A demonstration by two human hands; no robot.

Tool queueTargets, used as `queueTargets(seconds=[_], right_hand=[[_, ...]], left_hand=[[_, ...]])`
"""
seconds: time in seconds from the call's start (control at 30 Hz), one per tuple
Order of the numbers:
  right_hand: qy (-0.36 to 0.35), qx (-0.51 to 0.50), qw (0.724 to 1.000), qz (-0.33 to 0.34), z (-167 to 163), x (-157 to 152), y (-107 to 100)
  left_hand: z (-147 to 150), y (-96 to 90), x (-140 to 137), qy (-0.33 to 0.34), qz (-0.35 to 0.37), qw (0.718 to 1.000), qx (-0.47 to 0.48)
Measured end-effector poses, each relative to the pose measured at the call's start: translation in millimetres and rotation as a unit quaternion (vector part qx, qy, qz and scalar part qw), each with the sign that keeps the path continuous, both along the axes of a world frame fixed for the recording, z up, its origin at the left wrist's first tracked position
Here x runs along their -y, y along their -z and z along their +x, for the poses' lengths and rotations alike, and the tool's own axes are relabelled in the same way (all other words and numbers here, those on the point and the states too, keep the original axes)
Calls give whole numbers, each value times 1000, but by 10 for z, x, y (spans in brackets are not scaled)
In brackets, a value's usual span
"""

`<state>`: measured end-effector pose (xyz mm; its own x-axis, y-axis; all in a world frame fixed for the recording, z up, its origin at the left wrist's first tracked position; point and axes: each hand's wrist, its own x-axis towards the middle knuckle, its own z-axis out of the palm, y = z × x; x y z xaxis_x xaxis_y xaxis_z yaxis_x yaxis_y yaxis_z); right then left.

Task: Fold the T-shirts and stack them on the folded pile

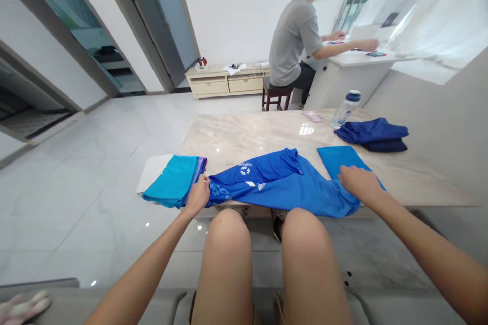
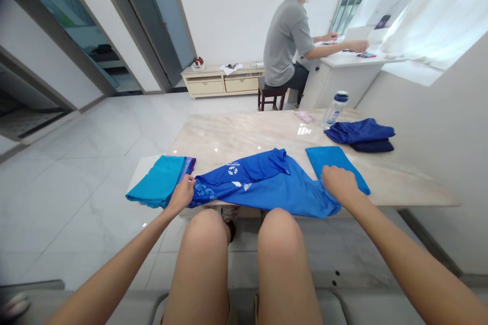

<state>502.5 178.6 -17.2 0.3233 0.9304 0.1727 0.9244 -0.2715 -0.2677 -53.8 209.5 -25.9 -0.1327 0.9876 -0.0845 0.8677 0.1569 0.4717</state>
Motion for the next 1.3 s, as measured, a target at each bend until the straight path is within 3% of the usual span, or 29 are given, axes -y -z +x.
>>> queueTargets(seconds=[0.03,0.1,0.17,0.27,0.47,0.6,0.67,0.77,0.87,0.97,1.13,1.23,1.3], right_hand=[[-52,38,996,-55,-152,-18,-66],[-163,68,980,-96,-524,-79,-169],[-290,44,952,-89,-913,-139,-179],[-375,21,924,-68,-1362,-180,-16],[-447,27,894,5,-1711,-234,421],[-461,26,887,36,-1816,-407,632],[-431,-23,900,60,-1850,-520,690],[-322,-130,929,129,-1869,-696,626],[-195,-234,931,202,-1851,-839,289],[-135,-287,914,254,-1776,-902,-318],[-125,-272,891,341,-1517,-778,-1592],[-131,-273,870,389,-1373,-559,-2276],[-148,-270,855,418,-1316,-356,-2628]], left_hand=[[2,7,48,1,-1,1000,-3],[-5,-9,84,4,2,1000,-1],[-29,-25,69,11,2,1000,3],[-94,31,18,31,2,999,15],[-219,399,31,28,-70,993,87],[-269,583,124,18,-67,993,92],[-292,608,146,15,-61,994,93],[-319,539,125,6,-50,995,81],[-329,313,72,27,-41,996,77],[-326,-107,23,56,-12,996,65],[-321,-1208,55,30,159,986,43],[-323,-1906,250,4,243,969,50],[-326,-2287,454,-12,286,957,44]])
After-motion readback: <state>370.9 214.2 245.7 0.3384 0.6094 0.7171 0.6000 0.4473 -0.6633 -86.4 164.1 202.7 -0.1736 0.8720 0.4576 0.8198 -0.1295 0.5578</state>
